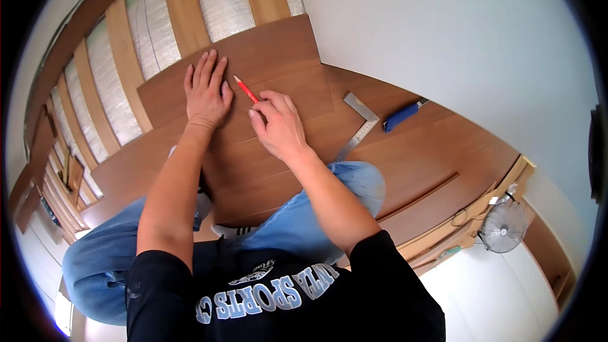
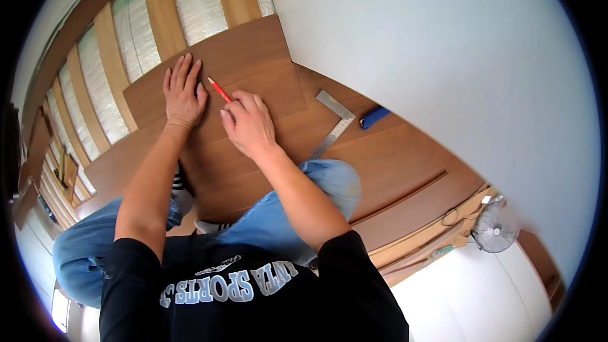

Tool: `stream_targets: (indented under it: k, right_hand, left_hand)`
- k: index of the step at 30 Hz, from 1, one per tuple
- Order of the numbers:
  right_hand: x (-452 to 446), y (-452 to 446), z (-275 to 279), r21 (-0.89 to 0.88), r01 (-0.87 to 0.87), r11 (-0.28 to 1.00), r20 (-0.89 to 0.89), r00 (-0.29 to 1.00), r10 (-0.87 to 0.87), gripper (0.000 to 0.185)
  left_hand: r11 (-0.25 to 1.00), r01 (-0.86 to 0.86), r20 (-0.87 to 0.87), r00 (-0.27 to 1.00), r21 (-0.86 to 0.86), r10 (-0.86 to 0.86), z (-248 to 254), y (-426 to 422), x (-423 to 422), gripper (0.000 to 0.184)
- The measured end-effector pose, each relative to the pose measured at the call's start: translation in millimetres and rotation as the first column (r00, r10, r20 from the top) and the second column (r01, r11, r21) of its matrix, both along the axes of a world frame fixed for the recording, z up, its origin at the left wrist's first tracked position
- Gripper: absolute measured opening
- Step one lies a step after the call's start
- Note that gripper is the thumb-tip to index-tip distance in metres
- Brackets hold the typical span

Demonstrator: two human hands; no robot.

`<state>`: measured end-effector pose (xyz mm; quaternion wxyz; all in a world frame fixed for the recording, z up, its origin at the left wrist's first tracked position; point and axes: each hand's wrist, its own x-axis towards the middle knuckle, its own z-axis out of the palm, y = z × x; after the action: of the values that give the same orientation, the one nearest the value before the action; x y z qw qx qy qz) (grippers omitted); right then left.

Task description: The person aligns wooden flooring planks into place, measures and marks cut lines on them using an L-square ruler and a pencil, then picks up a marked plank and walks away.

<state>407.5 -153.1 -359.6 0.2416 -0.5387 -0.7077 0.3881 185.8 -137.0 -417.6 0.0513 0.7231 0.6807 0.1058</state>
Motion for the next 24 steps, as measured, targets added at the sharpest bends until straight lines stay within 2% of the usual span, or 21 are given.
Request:
stream_targets:
  k: [3,5,9,11,13,15,17,19,21,23,24]
  right_hand:
    - [5.2,-5.2,2.1,0.029,0.016,0.999,0.022,1.000,-0.016,0.018]
    - [10.1,-7.5,2.6,-0.046,0.004,0.999,0.056,0.998,-0.002,0.025]
    - [16.3,-9.2,-1.5,0.001,0.020,1.000,0.104,0.994,-0.020,0.032]
    - [14.5,-16.4,-5.0,0.003,-0.014,1.000,0.167,0.986,0.014,0.034]
    - [17.9,-12.6,-8.2,0.029,-0.012,1.000,0.154,0.988,0.008,0.034]
    - [17.0,-14.3,-10.5,0.006,-0.071,0.997,0.231,0.971,0.068,0.032]
    - [15.3,-13.9,-12.7,0.033,-0.041,0.999,0.192,0.981,0.034,0.028]
    - [15.2,-13.4,-15.0,0.002,-0.054,0.999,0.247,0.968,0.052,0.025]
    - [16.5,-16.1,-16.7,0.038,-0.008,0.999,0.240,0.971,-0.002,0.021]
    - [21.0,-13.0,-15.7,-0.084,-0.028,0.996,0.312,0.949,0.053,0.019]
    - [24.3,-10.6,-14.7,-0.090,0.006,0.996,0.305,0.952,0.022,0.019]
  left_hand:
    - [1.000,0.003,-0.004,1.000,0.012,-0.003,0.8,-1.0,-0.1,0.062]
    - [1.000,-0.006,-0.001,1.000,0.003,0.006,0.6,-0.4,1.1,0.062]
    - [1.000,-0.009,-0.025,1.000,0.019,0.010,-2.7,-0.4,2.5,0.061]
    - [0.999,0.030,-0.013,0.999,-0.031,-0.030,1.4,-8.7,-0.9,0.061]
    - [0.999,0.013,-0.029,0.999,-0.029,-0.014,0.7,-0.7,4.7,0.062]
    - [0.997,0.018,-0.079,0.997,-0.081,-0.025,-1.7,-5.3,-0.3,0.063]
    - [0.992,0.042,-0.063,0.997,-0.121,-0.050,-1.1,-0.2,-2.0,0.063]
    - [0.988,0.063,-0.095,0.992,-0.140,-0.077,9.2,7.5,-6.7,0.064]
    - [0.963,0.072,-0.012,0.997,-0.258,-0.078,21.4,13.7,-8.3,0.066]
    - [0.952,0.098,0.048,0.995,-0.289,-0.088,40.5,29.9,-18.6,0.068]
    - [0.973,0.062,0.008,0.998,-0.222,-0.062,36.6,36.9,-29.6,0.066]
